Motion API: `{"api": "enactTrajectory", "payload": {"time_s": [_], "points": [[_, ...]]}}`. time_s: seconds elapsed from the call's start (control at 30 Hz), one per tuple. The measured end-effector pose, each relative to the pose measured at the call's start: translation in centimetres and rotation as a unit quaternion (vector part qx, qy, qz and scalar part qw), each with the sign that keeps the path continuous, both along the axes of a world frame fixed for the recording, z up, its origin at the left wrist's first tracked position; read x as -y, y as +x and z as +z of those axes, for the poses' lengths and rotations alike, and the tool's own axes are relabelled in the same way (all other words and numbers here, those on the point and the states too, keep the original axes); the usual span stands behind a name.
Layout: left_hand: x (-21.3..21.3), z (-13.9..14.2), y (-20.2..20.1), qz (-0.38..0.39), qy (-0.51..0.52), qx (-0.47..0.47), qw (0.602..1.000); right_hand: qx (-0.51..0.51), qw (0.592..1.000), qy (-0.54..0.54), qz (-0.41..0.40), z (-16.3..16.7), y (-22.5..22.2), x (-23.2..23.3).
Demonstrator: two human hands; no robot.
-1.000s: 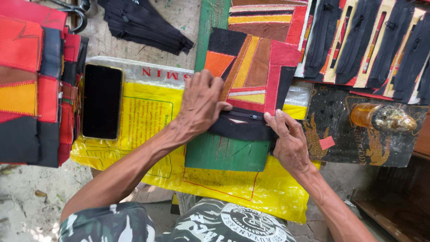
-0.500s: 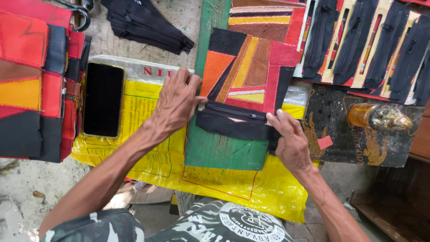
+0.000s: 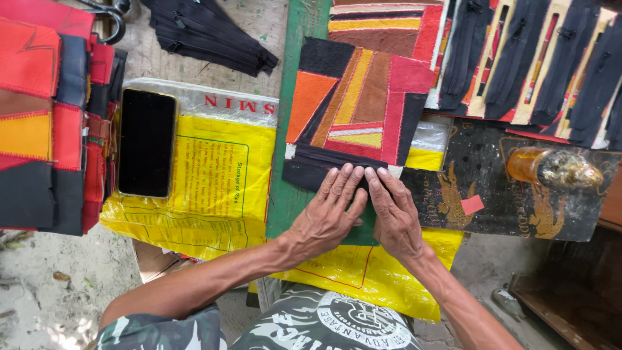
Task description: The person applies glue from a bottle onto black zippers and presses the zippers onto the top edge of colorful patchwork fabric pouches. They work through several pouches one at a time, aligning each zipper along the opening and smoothing it into place by hand.
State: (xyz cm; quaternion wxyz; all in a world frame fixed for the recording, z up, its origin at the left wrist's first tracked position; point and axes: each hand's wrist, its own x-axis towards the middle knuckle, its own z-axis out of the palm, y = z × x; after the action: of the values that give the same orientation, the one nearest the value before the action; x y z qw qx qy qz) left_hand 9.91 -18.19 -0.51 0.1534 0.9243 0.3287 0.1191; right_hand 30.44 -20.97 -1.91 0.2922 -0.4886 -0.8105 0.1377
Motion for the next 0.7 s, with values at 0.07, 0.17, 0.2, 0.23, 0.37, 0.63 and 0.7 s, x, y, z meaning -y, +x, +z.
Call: {"api": "enactTrajectory", "payload": {"time_s": [0.07, 0.17, 0.2, 0.23, 0.37, 0.63, 0.7], "points": [[0.2, 0.0, 0.0, 0.004, -0.01, 0.015, 1.0, 0.005, 1.0, 0.004, 0.005, -0.1, 0.0, 0.1], [0.5, 0.0, -0.1, 0.0, -0.011, 0.012, 1.0, 0.018, 1.0, 0.001, 0.009, 0.0, 0.1, 0.1], [0.5, 0.0, -0.1, 0.0, -0.007, 0.005, 1.0, 0.018, 1.0, 0.002, 0.013, 0.0, 0.1, 0.1], [0.5, 0.0, -0.1, 0.001, 0.008, 0.0, 1.0, 0.019, 1.0, 0.006, 0.016, 0.1, 0.2, 0.1], [0.1, 0.2, -0.2, 0.002, 0.036, -0.009, 0.999, 0.058, 0.998, -0.009, 0.022, 0.5, 0.3, 0.0], [-0.7, 1.0, -4.2, 0.026, 0.014, -0.019, 0.999, 0.049, 0.998, -0.035, -0.012, 1.1, 0.4, 0.3], [-0.9, 1.0, -5.3, 0.041, 0.019, -0.021, 0.999, 0.028, 0.999, -0.032, -0.021, 1.1, 0.7, 0.4]]}}
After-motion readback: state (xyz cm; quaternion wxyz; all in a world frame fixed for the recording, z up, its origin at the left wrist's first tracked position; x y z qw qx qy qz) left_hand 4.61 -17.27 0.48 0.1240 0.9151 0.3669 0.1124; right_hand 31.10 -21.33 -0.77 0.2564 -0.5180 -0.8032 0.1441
